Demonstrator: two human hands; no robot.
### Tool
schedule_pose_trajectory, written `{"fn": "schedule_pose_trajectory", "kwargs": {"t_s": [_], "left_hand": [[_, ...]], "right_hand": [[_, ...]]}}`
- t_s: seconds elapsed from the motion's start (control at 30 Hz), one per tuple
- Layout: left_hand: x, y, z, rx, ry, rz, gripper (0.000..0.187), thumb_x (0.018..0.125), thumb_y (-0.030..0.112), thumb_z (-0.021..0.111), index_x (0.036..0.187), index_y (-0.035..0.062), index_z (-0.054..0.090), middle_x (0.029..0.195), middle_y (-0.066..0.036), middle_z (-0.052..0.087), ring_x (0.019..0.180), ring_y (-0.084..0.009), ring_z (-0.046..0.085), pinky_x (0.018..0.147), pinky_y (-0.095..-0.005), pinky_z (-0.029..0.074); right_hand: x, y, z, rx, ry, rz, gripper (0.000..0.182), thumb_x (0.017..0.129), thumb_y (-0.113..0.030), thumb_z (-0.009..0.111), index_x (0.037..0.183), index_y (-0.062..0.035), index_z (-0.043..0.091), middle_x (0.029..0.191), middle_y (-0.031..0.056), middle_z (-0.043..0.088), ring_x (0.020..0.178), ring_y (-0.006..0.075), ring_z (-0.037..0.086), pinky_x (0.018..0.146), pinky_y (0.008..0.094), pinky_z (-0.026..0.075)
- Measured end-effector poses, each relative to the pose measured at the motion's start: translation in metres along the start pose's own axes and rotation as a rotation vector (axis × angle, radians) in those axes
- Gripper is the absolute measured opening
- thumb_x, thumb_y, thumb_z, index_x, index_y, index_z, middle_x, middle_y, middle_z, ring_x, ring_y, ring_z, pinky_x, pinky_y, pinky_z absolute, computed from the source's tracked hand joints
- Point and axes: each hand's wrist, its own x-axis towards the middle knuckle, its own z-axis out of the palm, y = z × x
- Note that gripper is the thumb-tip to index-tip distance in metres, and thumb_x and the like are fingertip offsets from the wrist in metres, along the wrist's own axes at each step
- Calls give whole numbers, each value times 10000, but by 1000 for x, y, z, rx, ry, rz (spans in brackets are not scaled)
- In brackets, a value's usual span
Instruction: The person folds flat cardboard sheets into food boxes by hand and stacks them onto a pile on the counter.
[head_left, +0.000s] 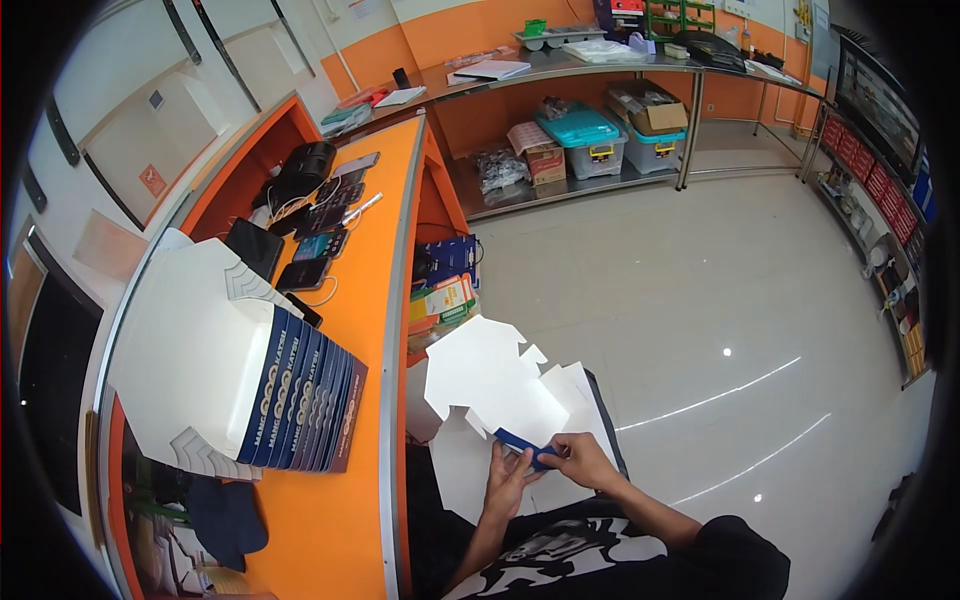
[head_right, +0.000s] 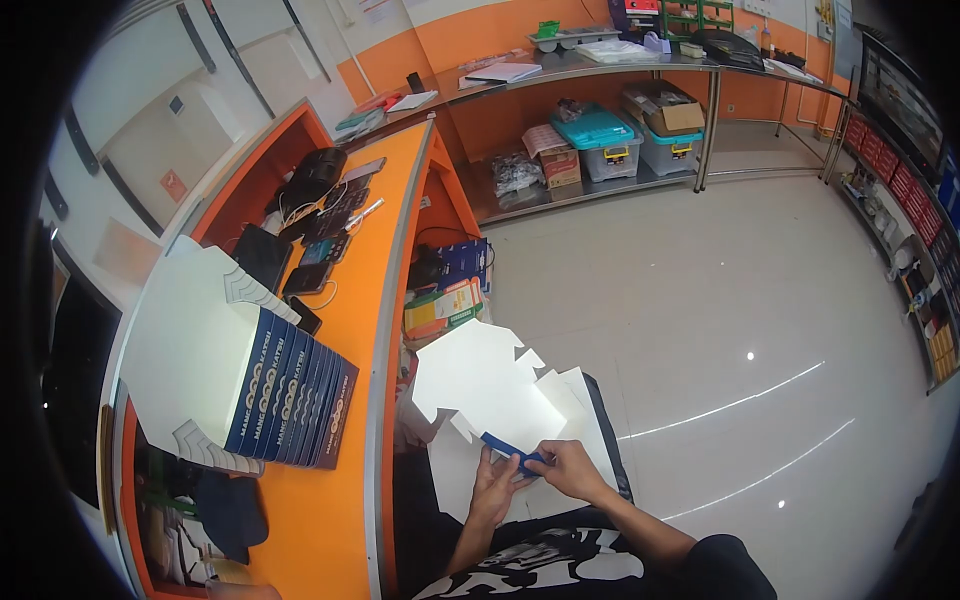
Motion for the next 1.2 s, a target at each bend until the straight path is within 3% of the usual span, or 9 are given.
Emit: {"fn": "schedule_pose_trajectory", "kwargs": {"t_s": [0.1,0.43,0.6,0.7,0.8,0.87,0.9,1.0,1.2], "left_hand": [[1,2,-1,-2,-14,-33,496,1037,163,585,1450,199,313,1249,-111,636,1153,-244,632,931,-509,534],[2,1,-9,-118,-113,-31,550,1022,132,604,1477,163,298,1329,-135,565,1212,-263,598,992,-510,533],[4,6,14,53,-76,180,768,920,60,732,1503,29,234,1327,-119,560,1193,-235,593,972,-371,532],[11,6,13,255,22,317,823,872,115,793,1493,-15,269,1309,-169,586,1173,-245,612,966,-351,523],[-10,38,38,562,89,290,900,827,163,832,1496,-47,269,1296,-259,595,1163,-327,639,967,-387,522],[-9,25,44,820,148,606,857,831,136,825,1481,-45,296,1190,-225,663,1055,-315,697,891,-391,553],[-13,31,50,812,104,546,942,823,187,819,1534,-36,243,1359,-310,538,1193,-436,603,985,-453,514],[-18,32,57,1033,146,694,935,827,199,806,1550,-12,251,1391,-289,523,1220,-431,581,985,-455,515],[-19,26,48,951,69,567,916,827,197,801,1558,31,274,1396,-274,524,1222,-431,575,988,-464,507]], "right_hand": [[2,-9,0,-98,14,1,334,869,-191,794,704,27,603,576,50,563,566,88,470,534,301,405],[1,-2,4,45,-88,-190,210,831,-161,818,839,29,726,745,111,714,694,184,656,679,331,521],[-1,-6,3,-57,-59,-179,254,793,-161,847,878,31,704,796,118,709,730,204,645,730,328,521],[2,-26,-22,63,-108,-271,380,758,-180,881,1052,-7,711,1026,106,707,942,207,661,828,321,524],[3,-59,-36,119,189,-302,215,842,-72,782,1016,22,698,960,101,710,853,171,666,760,306,512],[2,-77,-38,148,314,-273,232,832,-118,802,967,32,686,864,98,692,752,152,630,706,287,507],[1,-85,-38,75,349,-285,245,823,-138,812,948,30,684,831,90,686,724,150,624,675,286,499],[4,-101,-36,-139,419,-318,268,803,-181,832,885,23,679,756,73,671,645,145,607,585,291,468],[5,-90,-31,-151,396,-186,193,872,-147,761,904,35,708,671,72,648,575,132,579,543,263,442]]}}
